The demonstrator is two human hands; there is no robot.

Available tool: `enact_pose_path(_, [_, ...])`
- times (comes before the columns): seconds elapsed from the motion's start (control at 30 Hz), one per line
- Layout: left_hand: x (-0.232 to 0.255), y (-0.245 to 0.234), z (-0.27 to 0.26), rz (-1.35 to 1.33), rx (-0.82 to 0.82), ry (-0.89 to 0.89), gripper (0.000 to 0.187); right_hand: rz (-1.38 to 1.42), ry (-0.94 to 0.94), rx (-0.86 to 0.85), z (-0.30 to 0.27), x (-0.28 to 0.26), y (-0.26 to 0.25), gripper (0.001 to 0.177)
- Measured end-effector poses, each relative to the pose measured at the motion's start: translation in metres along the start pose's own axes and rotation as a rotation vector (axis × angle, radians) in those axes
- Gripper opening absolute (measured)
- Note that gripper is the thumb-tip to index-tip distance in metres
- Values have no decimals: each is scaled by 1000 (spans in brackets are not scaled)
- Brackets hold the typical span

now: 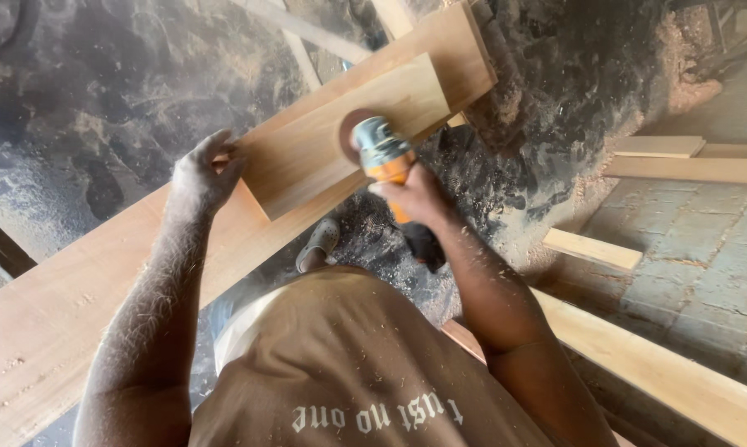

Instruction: The person uses an angle grinder with a sanding disc to smooth the surfaces of a rectangular wooden block. They systematically sand the top, sides, and edges, flipping the block to access different faces. The person finishes by placing the sanded block on a larger wooden plank.

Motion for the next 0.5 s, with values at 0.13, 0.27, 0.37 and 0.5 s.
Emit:
enact_pose_path(0.13, [-5,2,3,9,44,43,53,95,42,205,31,32,-61,40])
enact_pose_path(0.27, [-14,9,1,-44,77,38,50,197,58,291,59,67,-106,36])
enact_pose_path(0.37, [-13,10,-2,-111,102,10,53,215,-31,246,54,70,-103,37])
enact_pose_path(0.5, [-12,8,-2,-156,100,-26,52,48,61,127,23,49,-57,41])
Point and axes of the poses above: each hand's wrist, its own z-axis towards the middle knuckle, its own y-axis out of the palm, x = y × z, the point moved 1 cm from there along z, towards the middle knuckle, and after that the axes turned 5 degrees about x, right-handed, at the moved point
